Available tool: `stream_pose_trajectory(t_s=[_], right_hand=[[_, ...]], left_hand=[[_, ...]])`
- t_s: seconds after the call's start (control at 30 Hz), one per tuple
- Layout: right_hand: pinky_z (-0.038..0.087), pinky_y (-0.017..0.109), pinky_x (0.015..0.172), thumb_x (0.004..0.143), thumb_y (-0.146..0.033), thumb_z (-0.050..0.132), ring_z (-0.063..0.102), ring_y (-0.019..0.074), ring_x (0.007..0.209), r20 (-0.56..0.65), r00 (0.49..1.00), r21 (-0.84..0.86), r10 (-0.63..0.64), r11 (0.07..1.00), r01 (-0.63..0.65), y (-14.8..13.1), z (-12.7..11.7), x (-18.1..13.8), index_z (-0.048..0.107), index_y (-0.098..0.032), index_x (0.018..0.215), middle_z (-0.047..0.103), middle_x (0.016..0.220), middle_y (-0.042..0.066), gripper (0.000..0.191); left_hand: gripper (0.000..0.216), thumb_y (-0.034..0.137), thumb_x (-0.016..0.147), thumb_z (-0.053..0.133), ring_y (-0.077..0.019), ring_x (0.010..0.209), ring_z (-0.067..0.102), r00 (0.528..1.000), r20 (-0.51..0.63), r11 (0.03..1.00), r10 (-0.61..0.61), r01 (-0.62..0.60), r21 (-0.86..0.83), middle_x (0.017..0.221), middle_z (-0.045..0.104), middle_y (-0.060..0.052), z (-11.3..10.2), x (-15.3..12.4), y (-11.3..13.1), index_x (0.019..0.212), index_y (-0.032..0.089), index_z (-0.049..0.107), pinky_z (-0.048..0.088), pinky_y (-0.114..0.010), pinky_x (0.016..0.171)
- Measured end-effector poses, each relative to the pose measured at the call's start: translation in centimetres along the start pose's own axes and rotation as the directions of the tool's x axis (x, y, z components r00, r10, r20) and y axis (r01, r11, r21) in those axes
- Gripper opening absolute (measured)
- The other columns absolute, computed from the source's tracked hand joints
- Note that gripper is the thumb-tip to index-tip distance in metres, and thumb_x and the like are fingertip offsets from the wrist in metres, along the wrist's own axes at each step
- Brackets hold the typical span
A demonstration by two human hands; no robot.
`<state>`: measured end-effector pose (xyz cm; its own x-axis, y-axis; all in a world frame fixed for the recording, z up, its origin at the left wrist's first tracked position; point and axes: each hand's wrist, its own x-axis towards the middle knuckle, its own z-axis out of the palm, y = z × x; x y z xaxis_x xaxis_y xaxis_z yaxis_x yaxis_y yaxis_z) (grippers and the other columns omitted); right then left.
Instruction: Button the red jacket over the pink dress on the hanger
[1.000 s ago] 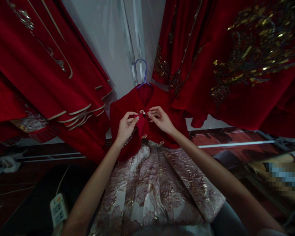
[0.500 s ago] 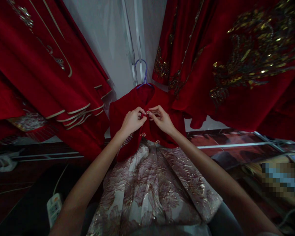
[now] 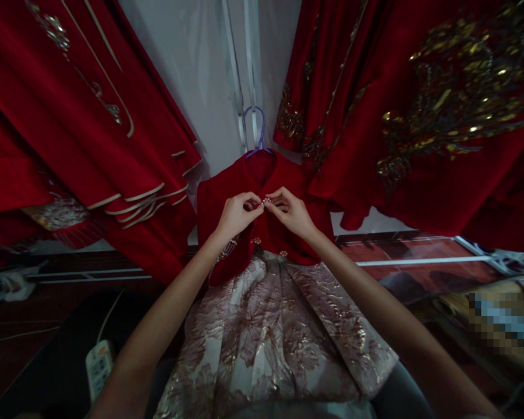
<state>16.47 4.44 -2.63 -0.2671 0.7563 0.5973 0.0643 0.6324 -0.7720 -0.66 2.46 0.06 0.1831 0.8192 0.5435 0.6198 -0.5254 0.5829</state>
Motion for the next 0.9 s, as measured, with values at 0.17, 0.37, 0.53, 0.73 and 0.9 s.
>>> stream_pose_trajectory(t_s=[0.17,0.37,0.53,0.73,0.9], right_hand=[[0.054,0.030,0.069,0.079,-0.043,0.063,0.065,0.0167,0.084,0.030,0.999,0.005,0.015,1.000,-0.015,-0.3,-0.5,0.3,0.057,-0.021,0.093,0.067,0.092,0.004,0.027],[0.055,0.032,0.073,0.077,-0.040,0.064,0.065,0.0168,0.084,0.046,0.998,0.009,0.044,0.999,-0.044,0.0,-0.5,0.3,0.059,-0.020,0.095,0.067,0.091,0.004,0.027],[0.053,0.031,0.074,0.080,-0.032,0.058,0.061,0.0160,0.088,0.010,0.999,0.005,0.035,0.999,-0.035,1.2,0.1,0.3,0.052,-0.022,0.101,0.061,0.094,0.004,0.024],[0.052,0.036,0.082,0.074,-0.033,0.066,0.052,0.0196,0.104,0.056,0.997,0.000,-0.058,0.998,0.058,1.9,1.0,-2.3,0.029,-0.027,0.129,0.043,0.124,0.010,0.067],[0.051,0.043,0.086,0.067,-0.020,0.068,0.038,0.0314,0.125,0.118,0.979,-0.350,-0.169,0.915,0.200,1.4,2.2,-4.9,0.011,-0.024,0.143,0.024,0.143,0.016,0.095]], left_hand=[[0.012,0.024,0.073,0.060,-0.0126,0.069,0.062,0.999,0.000,0.998,0.042,-0.042,0.039,0.079,0.068,-0.002,0.2,-0.2,0.2,0.082,0.018,0.066,0.047,-0.022,0.063],[0.007,0.021,0.074,0.057,-0.0114,0.064,0.058,0.993,0.025,0.979,0.119,-0.122,0.164,0.076,0.064,-0.002,-0.1,-0.2,0.7,0.075,0.017,0.063,0.045,-0.022,0.062],[0.007,0.020,0.077,0.055,-0.0112,0.068,0.057,0.992,0.015,0.989,0.126,-0.127,0.072,0.079,0.062,-0.002,1.0,-0.4,0.8,0.078,0.018,0.062,0.046,-0.021,0.063],[0.018,0.033,0.078,0.062,-0.0141,0.083,0.063,0.990,-0.051,0.912,-0.133,0.102,-0.396,0.090,0.069,-0.004,3.1,-1.2,-0.8,0.085,0.017,0.066,0.050,-0.028,0.080],[0.025,0.035,0.073,0.068,-0.0155,0.089,0.064,0.956,0.047,0.718,-0.290,0.250,-0.649,0.097,0.070,-0.006,3.9,-1.8,-1.2,0.089,0.016,0.067,0.050,-0.028,0.081]])
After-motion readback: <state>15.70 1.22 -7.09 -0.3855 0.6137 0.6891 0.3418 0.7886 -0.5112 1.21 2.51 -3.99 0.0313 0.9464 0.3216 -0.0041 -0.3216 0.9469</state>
